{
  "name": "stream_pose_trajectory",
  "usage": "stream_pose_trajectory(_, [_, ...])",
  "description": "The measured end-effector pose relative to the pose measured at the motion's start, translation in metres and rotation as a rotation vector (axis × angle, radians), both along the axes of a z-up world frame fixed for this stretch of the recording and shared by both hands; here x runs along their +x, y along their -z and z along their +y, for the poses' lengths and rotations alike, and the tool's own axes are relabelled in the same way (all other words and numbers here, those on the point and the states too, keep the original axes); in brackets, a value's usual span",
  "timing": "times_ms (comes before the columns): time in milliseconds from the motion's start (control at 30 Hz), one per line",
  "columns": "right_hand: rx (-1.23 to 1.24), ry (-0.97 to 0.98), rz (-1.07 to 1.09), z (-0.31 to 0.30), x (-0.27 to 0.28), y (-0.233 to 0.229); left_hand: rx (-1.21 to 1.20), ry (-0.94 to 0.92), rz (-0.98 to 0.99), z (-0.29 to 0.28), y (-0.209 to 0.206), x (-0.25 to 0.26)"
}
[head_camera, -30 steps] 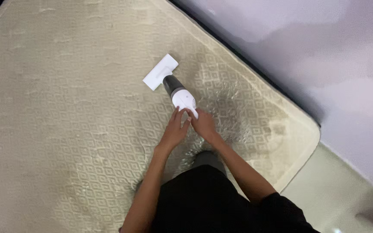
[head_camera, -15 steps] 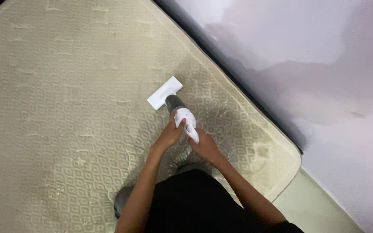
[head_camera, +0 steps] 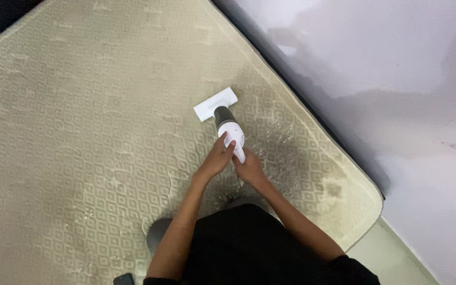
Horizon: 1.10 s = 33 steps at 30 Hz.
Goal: The person vacuums a mattress by moving a handheld vacuum cleaner across its surface.
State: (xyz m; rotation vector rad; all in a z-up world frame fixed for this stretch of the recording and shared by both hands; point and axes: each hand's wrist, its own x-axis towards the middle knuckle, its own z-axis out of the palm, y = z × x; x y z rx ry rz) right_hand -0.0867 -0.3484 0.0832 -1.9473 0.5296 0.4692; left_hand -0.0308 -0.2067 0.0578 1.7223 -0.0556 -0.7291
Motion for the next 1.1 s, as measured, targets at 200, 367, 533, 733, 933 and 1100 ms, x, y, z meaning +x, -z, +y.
stream_pose_trajectory(200, [-0.171,-0.104,-0.245,-0.001,0.011,0.044,0.098,-0.016,-0.145,-0.001,0.042,0.006])
stream_pose_trajectory(367, [-0.210,-0.111,-0.333,-0.004,0.014,0.060,0.007,-0.062,-0.275,-0.003,0.088,0.011])
stream_pose_trajectory(533, [-0.228,-0.132,-0.313,-0.001,0.017,0.061,0.031,-0.055,-0.319,-0.002,0.106,0.031])
stream_pose_trajectory(733, [-0.242,-0.093,-0.348,-0.006,0.004,0.075,0.129,0.024,-0.319,-0.007,0.116,0.039])
stream_pose_trajectory(933, [-0.230,-0.058,-0.252,-0.006,-0.007,0.083,0.083,0.015,-0.155,-0.007,0.095,0.015])
stream_pose_trajectory(1100, [-0.217,-0.092,-0.229,-0.011,-0.007,0.070,0.110,0.030,-0.389,-0.004,0.098,0.013])
